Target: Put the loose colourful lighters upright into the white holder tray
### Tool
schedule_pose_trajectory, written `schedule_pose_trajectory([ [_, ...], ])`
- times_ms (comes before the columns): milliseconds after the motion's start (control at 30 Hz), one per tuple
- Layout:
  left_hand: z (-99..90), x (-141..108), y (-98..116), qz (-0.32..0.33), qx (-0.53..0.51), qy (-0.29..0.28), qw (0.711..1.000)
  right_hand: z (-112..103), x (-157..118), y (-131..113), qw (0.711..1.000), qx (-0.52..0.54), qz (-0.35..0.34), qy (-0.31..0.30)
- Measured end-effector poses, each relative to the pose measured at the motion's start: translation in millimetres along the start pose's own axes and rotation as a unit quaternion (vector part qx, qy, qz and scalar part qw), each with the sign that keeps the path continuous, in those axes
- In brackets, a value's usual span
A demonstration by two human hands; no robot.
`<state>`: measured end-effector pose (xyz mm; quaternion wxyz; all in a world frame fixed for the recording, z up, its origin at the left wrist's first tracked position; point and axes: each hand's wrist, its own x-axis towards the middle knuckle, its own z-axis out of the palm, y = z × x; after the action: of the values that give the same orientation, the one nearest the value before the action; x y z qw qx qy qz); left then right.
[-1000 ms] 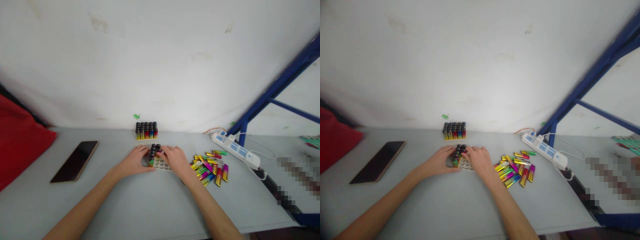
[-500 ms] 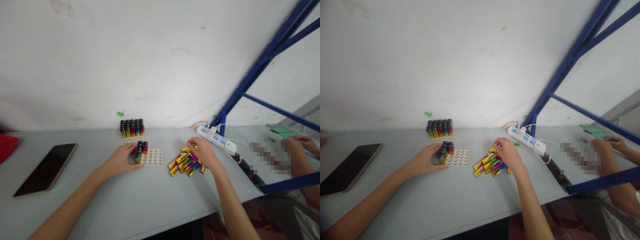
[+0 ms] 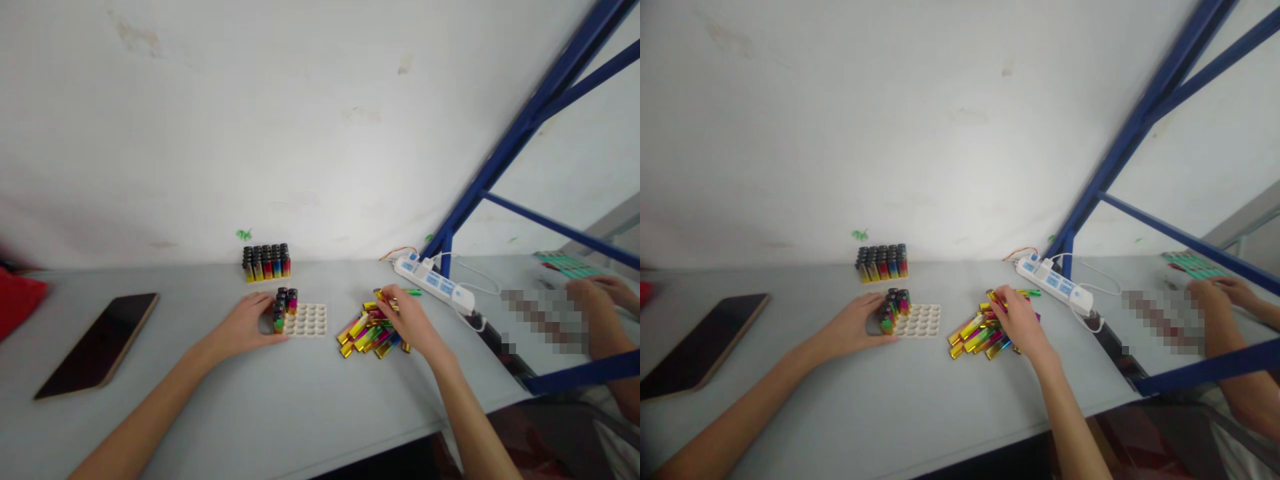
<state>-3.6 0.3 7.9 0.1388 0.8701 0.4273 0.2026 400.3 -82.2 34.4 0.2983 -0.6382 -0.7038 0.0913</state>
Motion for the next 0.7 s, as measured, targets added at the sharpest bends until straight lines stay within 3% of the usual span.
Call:
schedule_pose_trajectory([
  [167, 3.5, 0, -4, -0.003, -0.007, 0.005, 1.0, 1, 13, -30, 0.985, 0.156, 0.048, 0.048],
  [300, 3.2, 0, -3, -0.009, -0.009, 0.003, 1.0, 27, 43, -56, 0.967, 0.244, 0.051, 0.054],
  [500, 1.9, -2, 0, -0.011, -0.002, -0.009, 1.0, 82, 80, -95, 0.927, 0.374, 0.004, -0.013],
  [633, 4.0, -4, -1, -0.006, 0.001, 0.0, 1.0, 110, 67, -116, 0.877, 0.474, 0.012, -0.082],
  [700, 4.6, -5, -1, -0.008, 0.0, 0.001, 1.0, 118, 56, -121, 0.87, 0.482, 0.044, -0.097],
])
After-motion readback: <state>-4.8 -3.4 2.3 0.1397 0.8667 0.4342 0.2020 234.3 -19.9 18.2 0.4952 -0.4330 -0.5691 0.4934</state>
